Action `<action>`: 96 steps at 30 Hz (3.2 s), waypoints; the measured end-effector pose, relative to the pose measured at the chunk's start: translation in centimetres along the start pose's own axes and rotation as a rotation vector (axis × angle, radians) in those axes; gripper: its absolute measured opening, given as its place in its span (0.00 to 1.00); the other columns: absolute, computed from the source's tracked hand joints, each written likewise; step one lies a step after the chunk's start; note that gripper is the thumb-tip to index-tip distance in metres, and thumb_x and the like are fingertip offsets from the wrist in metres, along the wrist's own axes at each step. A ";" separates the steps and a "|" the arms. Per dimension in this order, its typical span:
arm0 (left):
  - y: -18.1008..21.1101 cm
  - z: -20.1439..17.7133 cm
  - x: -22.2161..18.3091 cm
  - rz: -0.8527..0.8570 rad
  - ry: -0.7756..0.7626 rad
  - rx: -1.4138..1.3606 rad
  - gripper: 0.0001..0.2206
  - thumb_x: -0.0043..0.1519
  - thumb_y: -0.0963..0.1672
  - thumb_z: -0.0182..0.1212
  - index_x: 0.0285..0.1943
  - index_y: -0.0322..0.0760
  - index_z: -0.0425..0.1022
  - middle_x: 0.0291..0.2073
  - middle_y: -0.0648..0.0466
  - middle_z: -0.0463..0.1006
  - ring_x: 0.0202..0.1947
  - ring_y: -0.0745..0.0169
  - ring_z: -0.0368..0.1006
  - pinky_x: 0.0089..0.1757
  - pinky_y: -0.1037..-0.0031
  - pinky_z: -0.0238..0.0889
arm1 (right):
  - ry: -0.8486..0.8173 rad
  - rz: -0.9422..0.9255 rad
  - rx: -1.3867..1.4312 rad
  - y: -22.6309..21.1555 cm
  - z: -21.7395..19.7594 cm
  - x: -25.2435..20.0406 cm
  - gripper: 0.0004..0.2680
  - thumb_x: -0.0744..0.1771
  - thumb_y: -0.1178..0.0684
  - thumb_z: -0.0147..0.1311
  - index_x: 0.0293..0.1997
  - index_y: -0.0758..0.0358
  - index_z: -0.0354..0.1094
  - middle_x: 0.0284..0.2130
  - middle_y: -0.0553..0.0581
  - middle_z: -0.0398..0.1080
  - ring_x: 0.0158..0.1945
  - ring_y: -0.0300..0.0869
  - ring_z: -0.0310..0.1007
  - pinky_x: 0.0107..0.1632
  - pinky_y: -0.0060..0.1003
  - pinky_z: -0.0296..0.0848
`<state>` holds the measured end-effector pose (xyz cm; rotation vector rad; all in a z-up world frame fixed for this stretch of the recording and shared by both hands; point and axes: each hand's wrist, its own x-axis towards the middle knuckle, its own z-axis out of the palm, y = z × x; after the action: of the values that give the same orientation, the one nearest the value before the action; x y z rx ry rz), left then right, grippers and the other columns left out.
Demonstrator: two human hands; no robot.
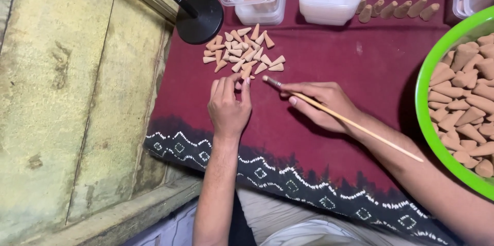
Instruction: Brushing and organizing incense cones from a bowl onto a work surface.
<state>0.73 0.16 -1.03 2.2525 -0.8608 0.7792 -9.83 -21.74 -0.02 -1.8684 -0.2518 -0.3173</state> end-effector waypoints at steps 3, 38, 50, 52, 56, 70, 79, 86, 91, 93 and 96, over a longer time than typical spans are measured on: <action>-0.1 0.0 -0.1 0.002 -0.012 0.002 0.06 0.60 0.39 0.68 0.43 0.33 0.77 0.24 0.52 0.71 0.30 0.50 0.73 0.36 0.65 0.70 | -0.116 -0.019 0.020 0.7 0.3 -0.6 0.09 0.69 0.56 0.53 0.51 0.60 0.79 0.40 0.62 0.82 0.46 0.58 0.82 0.47 0.50 0.79; -0.1 -0.4 0.4 0.140 -0.105 -0.026 0.01 0.66 0.38 0.63 0.42 0.34 0.77 0.28 0.50 0.73 0.32 0.46 0.73 0.38 0.63 0.69 | -0.035 -0.337 -0.463 1.2 0.3 -2.8 0.07 0.70 0.59 0.48 0.48 0.67 0.73 0.43 0.64 0.76 0.47 0.58 0.78 0.43 0.49 0.77; 0.3 -0.2 -0.2 0.354 -0.193 -0.170 0.03 0.62 0.38 0.67 0.42 0.36 0.80 0.34 0.52 0.76 0.38 0.49 0.75 0.45 0.64 0.72 | -0.095 -0.171 -1.010 0.1 -3.7 -12.6 0.21 0.67 0.60 0.53 0.70 0.63 0.61 0.64 0.69 0.65 0.68 0.59 0.65 0.63 0.48 0.68; 0.8 0.0 -0.6 0.402 -0.238 -0.213 0.03 0.61 0.39 0.68 0.42 0.36 0.81 0.33 0.52 0.76 0.38 0.49 0.76 0.46 0.64 0.73 | -0.099 -0.153 -0.980 -1.8 -4.0 -14.1 0.23 0.65 0.61 0.54 0.71 0.64 0.60 0.66 0.71 0.62 0.69 0.62 0.62 0.63 0.49 0.67; 3.0 -0.8 0.3 0.465 -0.362 -0.260 0.07 0.60 0.42 0.66 0.44 0.35 0.82 0.40 0.50 0.80 0.45 0.49 0.77 0.48 0.64 0.73 | -0.160 -0.185 -0.781 -7.4 -5.4 -15.9 0.21 0.63 0.62 0.54 0.66 0.68 0.63 0.62 0.72 0.65 0.65 0.62 0.66 0.62 0.50 0.70; 3.4 -0.5 0.2 0.460 -0.549 -0.207 0.15 0.62 0.42 0.63 0.59 0.41 0.80 0.62 0.50 0.78 0.66 0.47 0.72 0.60 0.56 0.68 | 0.130 0.073 -1.220 -7.6 -19.2 -17.0 0.10 0.70 0.55 0.56 0.57 0.63 0.76 0.49 0.58 0.80 0.50 0.50 0.80 0.53 0.46 0.80; 3.6 -0.4 0.3 0.454 -0.544 -0.187 0.15 0.62 0.41 0.63 0.58 0.41 0.81 0.62 0.50 0.78 0.66 0.48 0.73 0.60 0.58 0.68 | -0.094 0.223 -1.287 -3.6 -21.4 -15.3 0.17 0.66 0.52 0.59 0.64 0.56 0.71 0.49 0.53 0.78 0.50 0.46 0.77 0.48 0.47 0.82; 3.6 -0.4 0.5 0.435 -0.555 -0.181 0.15 0.62 0.41 0.63 0.58 0.40 0.81 0.61 0.50 0.79 0.65 0.49 0.73 0.60 0.58 0.68 | -0.083 0.333 -0.971 -4.5 -22.9 -13.2 0.12 0.70 0.53 0.51 0.58 0.64 0.69 0.45 0.58 0.69 0.48 0.47 0.71 0.54 0.47 0.77; 3.6 -0.3 0.4 0.418 -0.551 -0.197 0.14 0.62 0.41 0.64 0.58 0.40 0.81 0.61 0.50 0.79 0.65 0.50 0.73 0.60 0.58 0.67 | -0.044 0.330 -0.943 -3.3 -25.0 -11.4 0.10 0.70 0.51 0.56 0.52 0.67 0.72 0.47 0.60 0.65 0.48 0.51 0.71 0.52 0.50 0.78; 3.7 -0.3 0.5 0.423 -0.547 -0.206 0.14 0.62 0.41 0.63 0.58 0.39 0.81 0.61 0.51 0.79 0.65 0.50 0.73 0.60 0.59 0.67 | -0.186 0.219 -1.066 -1.7 -25.4 -11.0 0.08 0.69 0.51 0.57 0.51 0.58 0.73 0.50 0.51 0.74 0.53 0.49 0.73 0.57 0.54 0.76; 3.9 -0.5 0.7 0.425 -0.549 -0.223 0.14 0.62 0.41 0.63 0.57 0.38 0.81 0.60 0.49 0.79 0.65 0.49 0.73 0.60 0.59 0.67 | -0.210 0.148 -1.245 -0.5 -25.4 -10.8 0.07 0.68 0.48 0.60 0.48 0.54 0.73 0.41 0.45 0.77 0.50 0.43 0.74 0.50 0.50 0.78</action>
<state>-1.77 -2.15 0.99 2.1283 -1.6322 0.2026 -22.48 -45.85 4.28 -3.1393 -0.0286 -0.1678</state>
